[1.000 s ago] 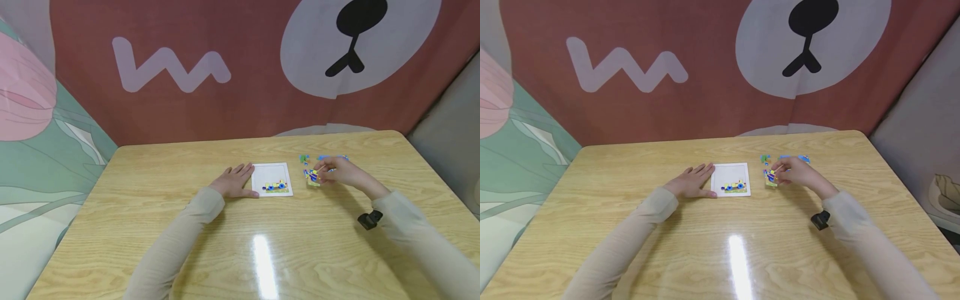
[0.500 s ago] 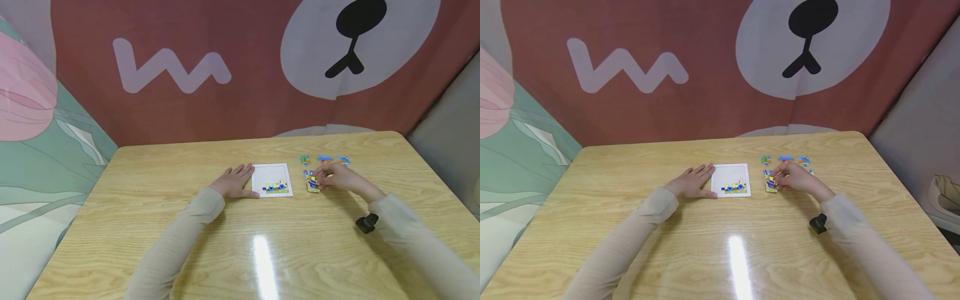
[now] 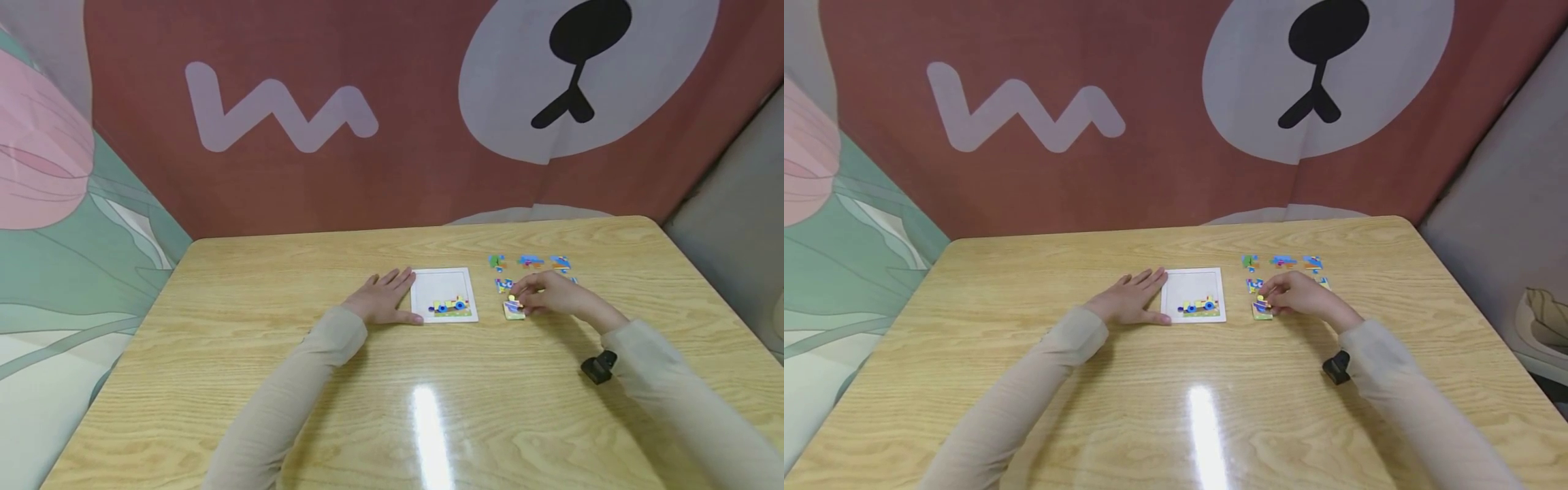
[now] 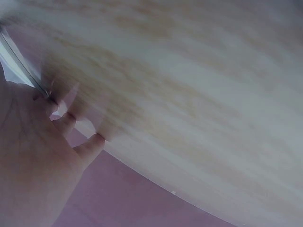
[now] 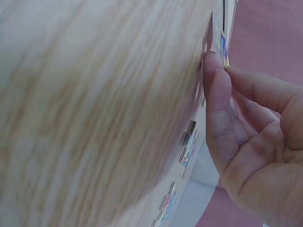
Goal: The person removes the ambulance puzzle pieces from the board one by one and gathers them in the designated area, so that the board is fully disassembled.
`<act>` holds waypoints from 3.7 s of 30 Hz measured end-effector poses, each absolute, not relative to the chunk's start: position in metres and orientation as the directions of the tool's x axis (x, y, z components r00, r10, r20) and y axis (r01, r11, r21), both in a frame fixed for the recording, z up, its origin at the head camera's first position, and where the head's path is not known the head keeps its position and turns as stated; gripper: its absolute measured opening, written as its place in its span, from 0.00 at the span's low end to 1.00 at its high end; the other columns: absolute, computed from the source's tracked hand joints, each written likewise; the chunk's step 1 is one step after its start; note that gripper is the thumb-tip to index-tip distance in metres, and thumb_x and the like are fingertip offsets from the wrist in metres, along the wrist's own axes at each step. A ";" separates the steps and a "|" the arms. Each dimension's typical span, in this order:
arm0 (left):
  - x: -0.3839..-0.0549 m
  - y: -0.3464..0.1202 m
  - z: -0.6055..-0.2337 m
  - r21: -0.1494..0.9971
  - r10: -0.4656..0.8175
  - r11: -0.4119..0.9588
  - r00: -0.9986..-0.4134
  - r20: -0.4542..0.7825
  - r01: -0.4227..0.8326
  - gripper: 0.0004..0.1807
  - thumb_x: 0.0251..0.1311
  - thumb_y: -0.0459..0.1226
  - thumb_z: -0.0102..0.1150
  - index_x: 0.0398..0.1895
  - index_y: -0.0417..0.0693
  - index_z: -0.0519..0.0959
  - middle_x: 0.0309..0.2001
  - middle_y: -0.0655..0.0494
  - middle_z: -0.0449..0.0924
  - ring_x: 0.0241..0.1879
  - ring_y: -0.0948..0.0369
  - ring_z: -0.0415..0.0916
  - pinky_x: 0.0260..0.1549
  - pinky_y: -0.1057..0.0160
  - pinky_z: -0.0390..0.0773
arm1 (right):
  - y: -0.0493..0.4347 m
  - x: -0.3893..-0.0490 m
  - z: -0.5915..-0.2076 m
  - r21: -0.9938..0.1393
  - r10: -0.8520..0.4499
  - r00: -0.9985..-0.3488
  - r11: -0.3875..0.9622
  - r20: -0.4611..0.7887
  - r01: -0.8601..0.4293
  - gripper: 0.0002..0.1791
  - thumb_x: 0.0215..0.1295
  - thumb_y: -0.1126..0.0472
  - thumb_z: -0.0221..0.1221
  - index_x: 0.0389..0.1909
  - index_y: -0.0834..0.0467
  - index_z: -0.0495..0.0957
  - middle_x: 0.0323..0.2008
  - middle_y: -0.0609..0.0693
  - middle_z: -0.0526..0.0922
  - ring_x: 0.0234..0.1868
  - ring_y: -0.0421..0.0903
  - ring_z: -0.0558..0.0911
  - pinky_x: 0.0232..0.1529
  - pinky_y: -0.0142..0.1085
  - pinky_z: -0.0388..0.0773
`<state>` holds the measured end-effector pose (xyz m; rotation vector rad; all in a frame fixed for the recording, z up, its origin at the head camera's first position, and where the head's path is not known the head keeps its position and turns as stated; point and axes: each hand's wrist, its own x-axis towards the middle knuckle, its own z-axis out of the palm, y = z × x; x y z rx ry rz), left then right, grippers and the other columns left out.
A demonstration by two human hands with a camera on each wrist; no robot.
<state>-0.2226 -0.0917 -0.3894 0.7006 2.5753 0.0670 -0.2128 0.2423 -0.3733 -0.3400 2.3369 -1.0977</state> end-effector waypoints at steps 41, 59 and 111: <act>-0.224 -0.091 -0.391 0.164 0.484 0.872 -0.763 -0.429 0.461 0.54 0.58 0.70 0.41 0.77 0.56 0.33 0.78 0.61 0.29 0.78 0.57 0.32 0.75 0.47 0.40 | 0.158 -0.220 -0.374 -0.738 -0.574 -0.800 0.615 -0.175 -0.280 0.13 0.61 0.74 0.56 0.47 0.69 0.79 0.40 0.62 0.83 0.44 0.54 0.82 0.49 0.44 0.81; -0.223 -0.091 -0.389 0.183 0.484 0.873 -0.763 -0.429 0.451 0.54 0.58 0.70 0.42 0.77 0.56 0.33 0.78 0.61 0.29 0.78 0.58 0.31 0.75 0.48 0.40 | 0.130 -0.221 -0.383 -0.621 -0.596 -0.779 0.690 -0.196 -0.371 0.17 0.51 0.76 0.60 0.44 0.64 0.82 0.36 0.56 0.79 0.35 0.44 0.76 0.38 0.32 0.74; -0.222 -0.091 -0.392 0.157 0.482 0.873 -0.770 -0.419 0.461 0.53 0.58 0.70 0.42 0.77 0.56 0.33 0.78 0.61 0.30 0.78 0.57 0.32 0.75 0.47 0.40 | 0.168 -0.217 -0.365 -0.752 -0.479 -0.852 0.636 -0.210 -0.172 0.11 0.62 0.62 0.61 0.43 0.62 0.82 0.40 0.56 0.83 0.43 0.46 0.80 0.44 0.38 0.79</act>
